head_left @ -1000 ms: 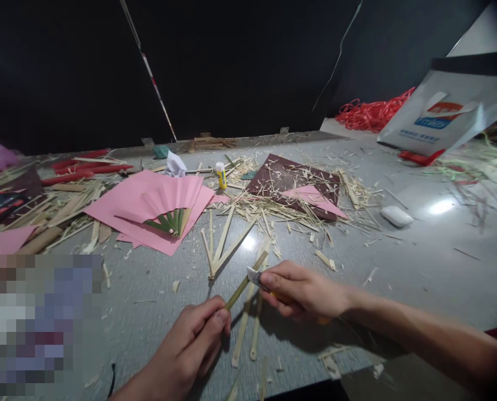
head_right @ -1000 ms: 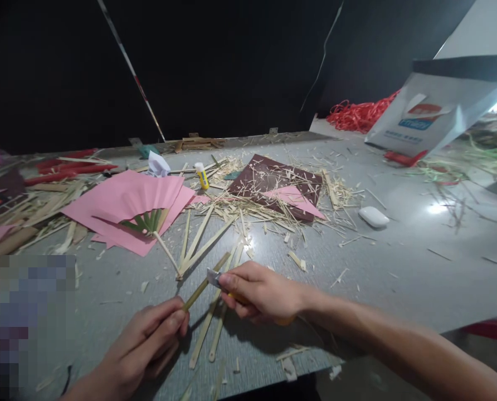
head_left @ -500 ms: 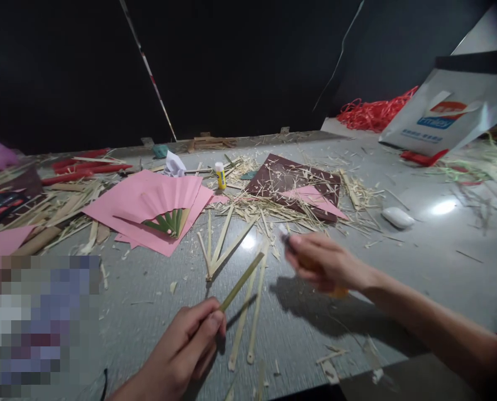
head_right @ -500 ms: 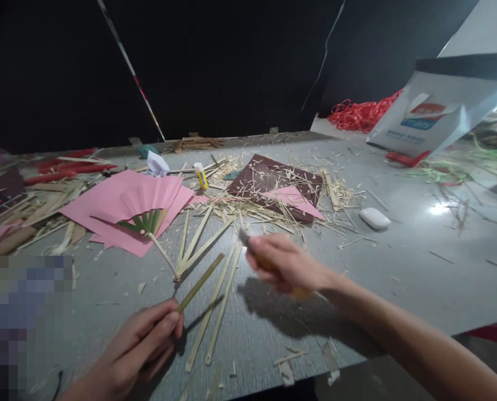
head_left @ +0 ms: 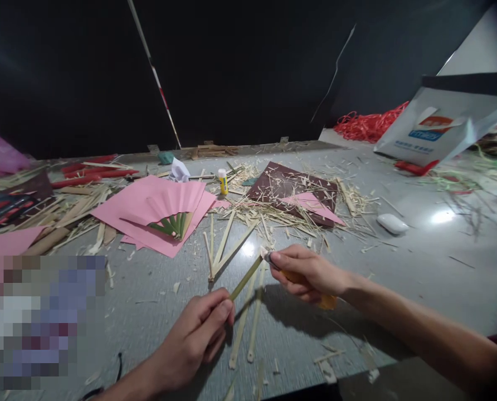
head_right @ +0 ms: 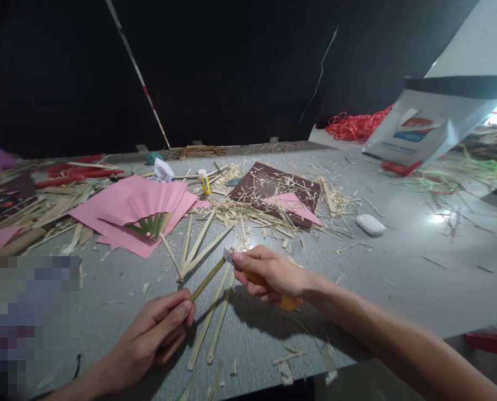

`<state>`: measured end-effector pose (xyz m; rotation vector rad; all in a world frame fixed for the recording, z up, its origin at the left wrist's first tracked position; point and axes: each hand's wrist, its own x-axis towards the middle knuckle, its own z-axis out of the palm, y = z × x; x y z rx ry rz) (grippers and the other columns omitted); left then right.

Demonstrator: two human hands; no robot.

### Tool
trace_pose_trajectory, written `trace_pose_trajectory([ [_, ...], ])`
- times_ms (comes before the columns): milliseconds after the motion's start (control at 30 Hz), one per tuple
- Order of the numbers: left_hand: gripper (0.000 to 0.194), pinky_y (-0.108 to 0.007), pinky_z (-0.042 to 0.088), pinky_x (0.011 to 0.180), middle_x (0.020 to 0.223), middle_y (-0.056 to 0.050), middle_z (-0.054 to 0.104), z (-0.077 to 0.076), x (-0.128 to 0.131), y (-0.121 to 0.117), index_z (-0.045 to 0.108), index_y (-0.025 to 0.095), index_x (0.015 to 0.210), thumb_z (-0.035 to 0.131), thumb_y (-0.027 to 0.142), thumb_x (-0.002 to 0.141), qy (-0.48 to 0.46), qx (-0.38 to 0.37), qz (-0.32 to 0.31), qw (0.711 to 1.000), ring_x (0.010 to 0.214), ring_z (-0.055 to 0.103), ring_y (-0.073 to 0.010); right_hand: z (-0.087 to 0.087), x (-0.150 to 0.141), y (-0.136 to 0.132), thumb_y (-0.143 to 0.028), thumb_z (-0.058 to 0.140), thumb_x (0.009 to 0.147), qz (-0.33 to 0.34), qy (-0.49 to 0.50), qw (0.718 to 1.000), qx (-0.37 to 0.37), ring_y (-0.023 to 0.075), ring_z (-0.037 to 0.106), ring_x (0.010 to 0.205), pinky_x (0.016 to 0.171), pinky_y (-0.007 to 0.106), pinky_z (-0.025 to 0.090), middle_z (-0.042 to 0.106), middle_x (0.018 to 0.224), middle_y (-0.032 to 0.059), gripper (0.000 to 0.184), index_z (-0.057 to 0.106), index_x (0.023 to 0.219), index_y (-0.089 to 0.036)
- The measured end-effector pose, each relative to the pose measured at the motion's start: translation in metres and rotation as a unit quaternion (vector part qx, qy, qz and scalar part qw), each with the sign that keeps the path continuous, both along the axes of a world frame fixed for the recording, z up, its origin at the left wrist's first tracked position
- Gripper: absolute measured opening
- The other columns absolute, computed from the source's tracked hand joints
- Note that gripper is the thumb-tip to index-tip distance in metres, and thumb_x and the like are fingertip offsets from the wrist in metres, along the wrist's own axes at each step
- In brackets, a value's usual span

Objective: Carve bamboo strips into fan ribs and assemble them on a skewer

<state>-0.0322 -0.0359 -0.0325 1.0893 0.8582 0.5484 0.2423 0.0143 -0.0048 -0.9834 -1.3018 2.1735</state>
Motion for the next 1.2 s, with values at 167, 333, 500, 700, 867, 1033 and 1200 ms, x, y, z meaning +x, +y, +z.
trace_pose_trajectory([
  [167,0.048,-0.020,0.014,0.039,0.049,0.013,0.029,-0.002,-0.001,-0.001,0.051,0.021,0.081,0.056,0.065,0.100,0.008,0.020,-0.004,1.000,0.040,0.025,-0.0059,-0.003,-0.006,-0.006,-0.066,0.057,0.101,0.043,-0.005,0.999,0.031,0.0058,0.024,0.038,0.031,0.014,0.025,0.039,0.050,-0.0100,0.052,0.054,0.078,-0.019],
  [333,0.046,-0.021,0.014,0.039,0.048,0.012,0.030,-0.002,-0.003,-0.002,0.051,0.021,0.081,0.054,0.063,0.102,0.016,0.024,-0.013,1.000,0.039,0.024,-0.0065,0.001,-0.007,-0.008,-0.066,0.058,0.101,0.036,-0.005,0.999,-0.029,0.0056,0.019,0.038,0.032,0.014,0.022,0.030,0.048,-0.0125,0.052,0.050,0.078,-0.021],
  [500,0.047,-0.021,0.015,0.039,0.048,0.012,0.031,0.002,-0.001,0.001,0.051,0.022,0.080,0.057,0.064,0.099,0.016,0.006,-0.006,1.000,0.040,0.023,-0.0068,0.002,-0.012,-0.014,-0.068,0.059,0.100,0.012,-0.022,0.999,-0.027,0.0056,0.019,0.040,0.033,0.015,0.022,0.031,0.050,-0.0114,0.054,0.050,0.075,-0.020],
  [700,0.046,-0.020,0.017,0.040,0.049,0.012,0.029,-0.004,-0.008,-0.002,0.052,0.022,0.081,0.058,0.063,0.100,0.008,-0.010,-0.004,1.000,0.041,0.022,-0.0068,0.005,0.015,0.010,-0.066,0.065,0.097,-0.161,-0.051,0.985,0.016,0.0046,0.026,0.040,0.034,0.016,0.021,0.039,0.053,-0.0092,0.051,0.053,0.077,-0.020],
  [867,0.046,-0.020,0.015,0.039,0.050,0.013,0.025,-0.009,-0.012,-0.004,0.054,0.021,0.082,0.056,0.063,0.101,-0.014,-0.018,0.008,1.000,0.040,0.022,-0.0060,0.030,0.064,0.033,-0.053,0.053,0.108,-0.380,0.019,0.920,0.096,0.0021,0.022,0.041,0.040,0.018,0.015,0.032,0.053,-0.0113,0.043,0.050,0.081,-0.021],
  [1033,0.042,-0.018,0.015,0.039,0.052,0.012,0.027,-0.003,-0.008,-0.003,0.056,0.020,0.088,0.056,0.059,0.103,-0.014,-0.037,-0.013,0.999,0.041,0.023,-0.0055,0.011,0.017,-0.003,-0.059,0.062,0.102,-0.074,-0.025,0.995,0.069,0.0061,0.033,0.041,0.035,0.017,0.027,0.044,0.058,-0.0082,0.043,0.057,0.084,-0.020],
  [1200,0.033,-0.016,0.024,0.034,0.048,0.013,0.033,0.004,-0.006,-0.005,0.059,0.020,0.111,0.045,0.050,0.108,-0.043,-0.075,-0.092,0.992,0.033,0.029,-0.0061,-0.007,-0.022,-0.017,-0.061,0.063,0.100,-0.128,-0.085,0.977,0.151,0.0058,0.035,0.040,0.034,0.017,0.028,0.045,0.058,-0.0081,0.046,0.052,0.081,-0.021],
])
